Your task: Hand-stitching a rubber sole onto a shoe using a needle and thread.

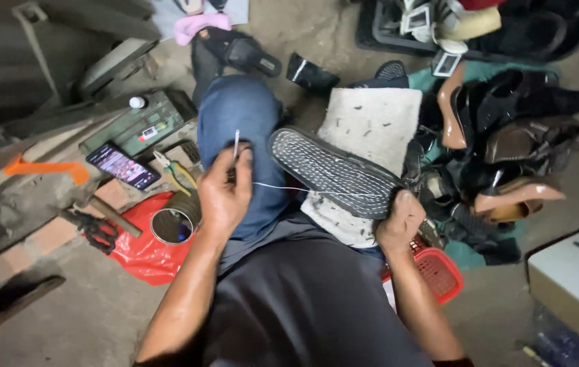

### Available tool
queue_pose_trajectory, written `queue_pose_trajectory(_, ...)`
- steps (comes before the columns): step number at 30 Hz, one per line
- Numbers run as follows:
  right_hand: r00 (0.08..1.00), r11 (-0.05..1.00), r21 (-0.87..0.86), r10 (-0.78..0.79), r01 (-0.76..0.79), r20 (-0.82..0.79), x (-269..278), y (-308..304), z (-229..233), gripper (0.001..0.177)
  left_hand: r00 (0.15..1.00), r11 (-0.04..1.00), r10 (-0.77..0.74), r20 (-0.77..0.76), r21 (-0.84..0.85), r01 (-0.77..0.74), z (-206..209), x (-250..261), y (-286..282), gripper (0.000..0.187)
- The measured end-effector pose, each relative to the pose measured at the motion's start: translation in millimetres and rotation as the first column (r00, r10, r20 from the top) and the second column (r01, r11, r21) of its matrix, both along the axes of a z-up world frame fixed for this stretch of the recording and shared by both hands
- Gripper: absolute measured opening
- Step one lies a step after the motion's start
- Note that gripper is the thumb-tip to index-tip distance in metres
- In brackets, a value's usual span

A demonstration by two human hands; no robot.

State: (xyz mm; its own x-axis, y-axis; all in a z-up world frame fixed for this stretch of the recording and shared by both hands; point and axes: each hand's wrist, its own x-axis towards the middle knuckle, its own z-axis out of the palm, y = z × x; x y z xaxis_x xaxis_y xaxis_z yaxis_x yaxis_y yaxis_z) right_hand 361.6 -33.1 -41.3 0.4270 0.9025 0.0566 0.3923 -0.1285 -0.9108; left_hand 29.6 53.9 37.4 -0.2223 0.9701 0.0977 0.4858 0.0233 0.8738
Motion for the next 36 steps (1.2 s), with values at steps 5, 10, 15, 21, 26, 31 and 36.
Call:
queue_pose_trajectory(5, 0.999, 0.999, -0.004, 0.052, -0.052, 0.003, -11, 6, 10, 0.05, 1.0, 0.999, 0.028, 0.002, -0.017, -0.028, 2, 0, 0, 0.011)
queue_pose_trajectory(10, 0.999, 0.999, -0.015, 0.043, -0.043, -0.009, -5, 3, 5, 0.053, 1.0, 0.999, 0.03, 0.007, -0.04, -0.029, 0, -1, -1, 0.011)
queue_pose_trajectory(15, 1.0, 1.0, -0.012, 0.019, -0.019, -0.014, -7, 0, 1, 0.054, 1.0, 0.999, 0.022, 0.008, -0.041, -0.022, 7, 1, 3, 0.012)
queue_pose_trajectory(21, 0.999, 0.999, 0.005, 0.038, -0.038, -0.024, -4, -3, -10, 0.055, 1.0, 0.999, 0.016, 0.003, -0.043, -0.016, 10, 2, 5, 0.012)
queue_pose_trajectory(26, 0.998, 0.999, 0.005, 0.044, -0.044, -0.052, -3, -6, -20, 0.055, 0.999, 0.999, 0.028, -0.016, -0.046, -0.028, 6, 1, 3, 0.011)
queue_pose_trajectory(31, 0.895, 0.975, 0.112, 0.126, -0.191, 0.428, 15, -18, -33, 0.013, 0.998, 0.997, 0.061, -0.012, -0.056, -0.061, -3, 3, -2, 0.011)
queue_pose_trajectory(36, 0.577, 0.884, 0.094, 0.214, -0.457, 0.788, 32, -15, -35, 0.015, 0.987, 0.987, 0.148, -0.066, -0.051, -0.151, -5, 5, -4, 0.01)
